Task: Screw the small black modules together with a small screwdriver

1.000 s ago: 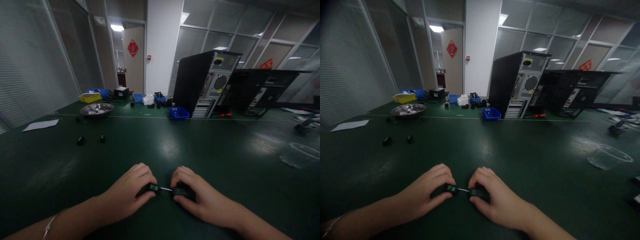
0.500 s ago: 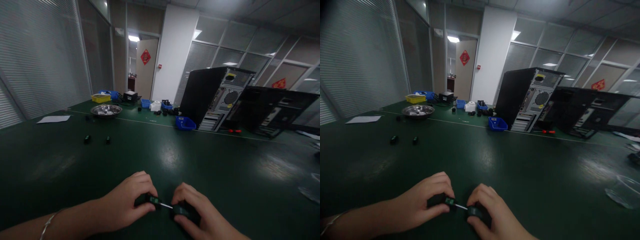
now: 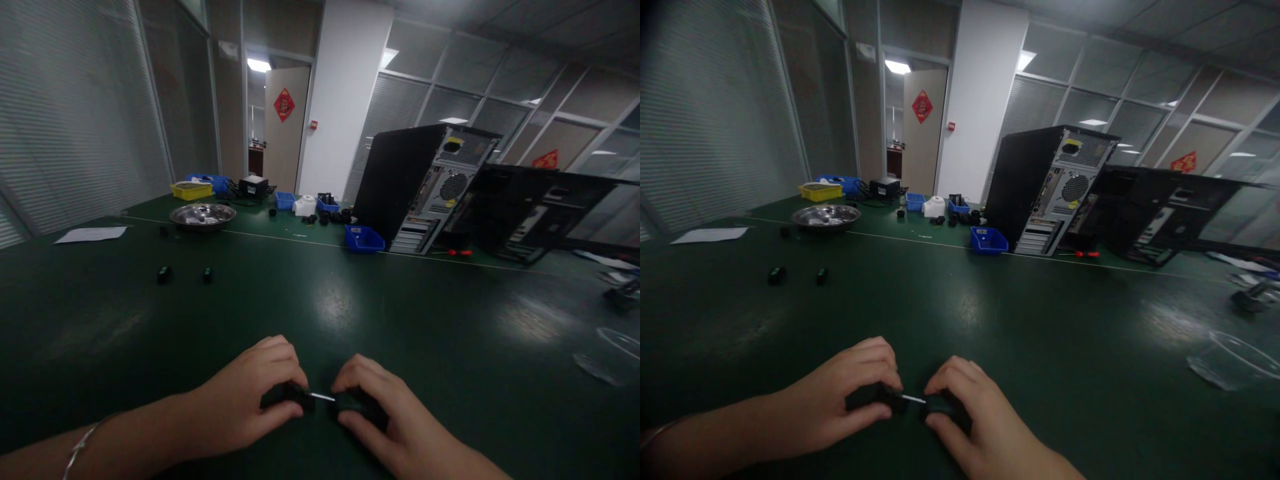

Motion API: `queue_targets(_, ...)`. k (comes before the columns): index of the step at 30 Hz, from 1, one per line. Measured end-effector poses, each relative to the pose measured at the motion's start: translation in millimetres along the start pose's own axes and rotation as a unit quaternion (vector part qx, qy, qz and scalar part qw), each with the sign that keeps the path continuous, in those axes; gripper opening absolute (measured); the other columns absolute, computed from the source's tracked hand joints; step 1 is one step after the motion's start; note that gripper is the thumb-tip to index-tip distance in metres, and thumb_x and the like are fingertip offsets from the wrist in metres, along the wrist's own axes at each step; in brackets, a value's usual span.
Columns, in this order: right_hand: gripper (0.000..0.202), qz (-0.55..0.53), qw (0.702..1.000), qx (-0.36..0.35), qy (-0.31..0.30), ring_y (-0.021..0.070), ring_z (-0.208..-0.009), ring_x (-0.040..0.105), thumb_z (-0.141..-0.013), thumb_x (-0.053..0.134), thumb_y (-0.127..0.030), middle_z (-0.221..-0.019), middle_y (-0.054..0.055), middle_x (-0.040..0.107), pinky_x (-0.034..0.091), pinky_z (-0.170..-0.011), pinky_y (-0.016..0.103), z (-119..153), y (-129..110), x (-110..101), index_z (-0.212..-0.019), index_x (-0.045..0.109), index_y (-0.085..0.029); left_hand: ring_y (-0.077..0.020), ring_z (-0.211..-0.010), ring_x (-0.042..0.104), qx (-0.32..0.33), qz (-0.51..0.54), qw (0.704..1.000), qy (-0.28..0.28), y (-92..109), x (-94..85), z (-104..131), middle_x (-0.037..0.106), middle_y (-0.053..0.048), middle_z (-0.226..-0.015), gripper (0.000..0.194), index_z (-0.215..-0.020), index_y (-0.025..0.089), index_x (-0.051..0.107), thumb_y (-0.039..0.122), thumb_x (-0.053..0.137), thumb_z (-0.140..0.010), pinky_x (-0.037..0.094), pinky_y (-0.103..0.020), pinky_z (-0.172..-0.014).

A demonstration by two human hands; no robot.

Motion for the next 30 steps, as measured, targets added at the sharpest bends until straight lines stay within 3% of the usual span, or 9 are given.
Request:
queue_targets(6, 0.015, 0.000, 1.000, -0.003, 0.011, 0.0217, -0.094, 0.059, -0.092, 0.060, -0.011, -0.101, 0.005, 0.062, 0.047, -0.082, 0.034, 2.6, 1.9, -1.3, -0.104, 0.062, -0.020, -0.0228, -0.093, 0.056, -0.008, -0.004, 1.000, 0.003, -1.8, -0.6, 0.5, 0.062, -0.004, -0.095, 0.015, -0.103, 0.020, 0.064, 0.015, 0.066, -0.089, 0.042, -0.034, -0.078)
queue_targets(10, 0.014, -0.012, 1.000, 0.006, 0.026, 0.0196, -0.090, 0.059, -0.093, 0.060, -0.012, -0.100, 0.003, 0.061, 0.047, -0.078, 0.031, 2.6, 6.1, -4.3, -0.103, 0.061, -0.021, -0.0232, -0.089, 0.057, -0.031, 0.023, 0.999, 0.002, -3.5, -2.2, 3.1, 0.061, -0.003, -0.094, 0.042, -0.122, 0.021, 0.057, 0.030, 0.075, -0.086, 0.044, -0.036, -0.080)
queue_targets(12, 0.015, -0.016, 0.999, 0.007, 0.030, 0.0194, -0.090, 0.060, -0.092, 0.061, -0.011, -0.100, 0.003, 0.061, 0.047, -0.078, 0.031, 2.7, 7.1, -5.1, -0.103, 0.061, -0.022, -0.0232, -0.089, 0.057, -0.039, 0.041, 0.998, 0.003, -4.3, -2.9, 4.4, 0.061, -0.002, -0.095, 0.042, -0.130, 0.022, 0.051, 0.033, 0.067, -0.092, 0.045, -0.038, -0.082)
queue_targets(14, 0.014, -0.020, 0.999, 0.004, 0.034, 0.0197, -0.091, 0.059, -0.093, 0.060, -0.012, -0.101, 0.003, 0.061, 0.047, -0.079, 0.032, 2.9, 7.1, -5.8, -0.103, 0.061, -0.022, -0.0226, -0.093, 0.058, -0.051, 0.046, 0.997, 0.026, -6.3, -6.5, 5.4, 0.061, -0.003, -0.099, 0.029, -0.131, 0.024, 0.049, 0.025, 0.049, -0.101, 0.046, -0.038, -0.085)
queue_targets(16, 0.013, -0.027, 0.999, -0.001, 0.040, 0.0199, -0.091, 0.059, -0.094, 0.060, -0.014, -0.101, 0.003, 0.061, 0.047, -0.080, 0.032, 3.1, 6.7, -6.7, -0.105, 0.061, -0.022, -0.0218, -0.099, 0.058, -0.053, 0.045, 0.997, 0.044, -6.6, -9.6, 6.2, 0.060, -0.004, -0.106, 0.032, -0.128, 0.026, 0.050, 0.013, 0.039, -0.101, 0.046, -0.038, -0.089)
queue_targets(19, 0.012, -0.033, 0.998, -0.002, 0.056, 0.0195, -0.089, 0.059, -0.095, 0.059, -0.016, -0.100, 0.003, 0.061, 0.047, -0.079, 0.032, 3.3, 7.7, -9.7, -0.106, 0.062, -0.022, -0.0216, -0.109, 0.057, -0.031, 0.045, 0.998, 0.012, -1.3, -6.7, 7.1, 0.059, -0.003, -0.119, 0.047, -0.128, 0.028, 0.050, 0.000, 0.043, -0.090, 0.046, -0.037, -0.095)
queue_targets(22, 0.010, -0.032, 0.997, -0.007, 0.072, 0.0192, -0.088, 0.058, -0.097, 0.059, -0.020, -0.099, 0.003, 0.060, 0.046, -0.077, 0.031, 3.7, 7.3, -13.2, -0.106, 0.062, -0.022, -0.0220, -0.120, 0.055, -0.030, 0.056, 0.998, -0.023, 1.6, -4.0, 8.9, 0.057, -0.003, -0.131, 0.058, -0.133, 0.030, 0.047, -0.002, 0.049, -0.085, 0.043, -0.038, -0.104)
queue_targets(30, 0.012, -0.031, 0.997, -0.019, 0.073, 0.0188, -0.089, 0.059, -0.098, 0.058, -0.020, -0.101, 0.003, 0.061, 0.046, -0.077, 0.030, 4.9, 1.2, -16.6, -0.108, 0.063, -0.024, -0.0242, -0.125, 0.053, -0.013, 0.073, 0.997, -0.021, 2.3, -4.7, 9.6, 0.055, -0.006, -0.135, 0.059, -0.131, 0.027, 0.049, 0.000, 0.055, -0.080, 0.042, -0.041, -0.108)
Point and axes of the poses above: each hand's wrist, its own z-axis away from the middle knuckle, its own x-axis out of the palm, y = z × x, the point moved 8 cm from there along -z, towards the middle knuckle
